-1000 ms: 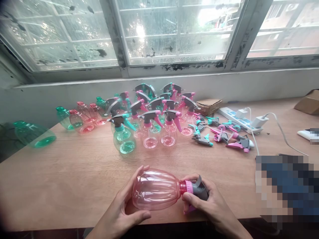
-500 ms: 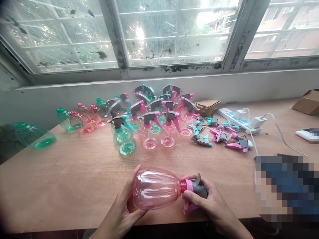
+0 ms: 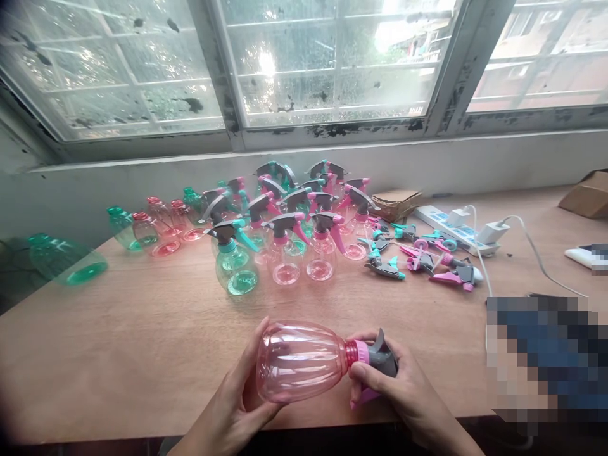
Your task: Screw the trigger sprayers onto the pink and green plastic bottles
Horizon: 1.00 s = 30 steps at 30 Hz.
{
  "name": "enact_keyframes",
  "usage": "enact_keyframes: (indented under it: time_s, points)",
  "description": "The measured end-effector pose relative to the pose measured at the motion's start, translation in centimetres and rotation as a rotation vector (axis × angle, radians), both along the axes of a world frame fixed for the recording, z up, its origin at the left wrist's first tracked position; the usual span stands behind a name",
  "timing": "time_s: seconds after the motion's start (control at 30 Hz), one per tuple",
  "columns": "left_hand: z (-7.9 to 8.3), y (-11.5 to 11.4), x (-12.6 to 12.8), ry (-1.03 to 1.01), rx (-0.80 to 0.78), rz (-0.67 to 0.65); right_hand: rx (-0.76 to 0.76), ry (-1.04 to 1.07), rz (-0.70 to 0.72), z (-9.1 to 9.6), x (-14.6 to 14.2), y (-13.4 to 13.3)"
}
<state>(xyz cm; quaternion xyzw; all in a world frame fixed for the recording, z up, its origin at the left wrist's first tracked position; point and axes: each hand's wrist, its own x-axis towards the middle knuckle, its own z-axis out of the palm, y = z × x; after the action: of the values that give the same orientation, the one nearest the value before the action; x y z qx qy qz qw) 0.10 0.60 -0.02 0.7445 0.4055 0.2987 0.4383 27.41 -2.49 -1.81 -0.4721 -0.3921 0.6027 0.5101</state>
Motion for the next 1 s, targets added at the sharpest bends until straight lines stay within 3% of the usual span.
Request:
enact_keyframes:
  time_s: [0.17,0.37,0.6,0.83,1.0]
  points:
    - [0.0,0.16,-0.1,-0.061,-0.034,-0.015,0.011,-0.033,0.011,-0.01,0.0,-0.1]
    - [-0.4,0.25,-0.12,-0.062,0.048,-0.013,-0.009,-0.013,0.0,-0.17,0.06,-0.08]
    - [-0.02,0.22,0.07,-0.207,-0.152,0.026,-0.001,-0.059,0.035,0.13,0.09,-0.24]
    - [-0.5,0.61,-0.02,-0.102,0.028,0.02,0.001,-0.045,0.028,-0.14,0.22,-0.11]
    - [-0.04,0.35,0.02,-0.199,-0.059,0.022,0.012,-0.089,0.044,-0.01,0.2,-0.11]
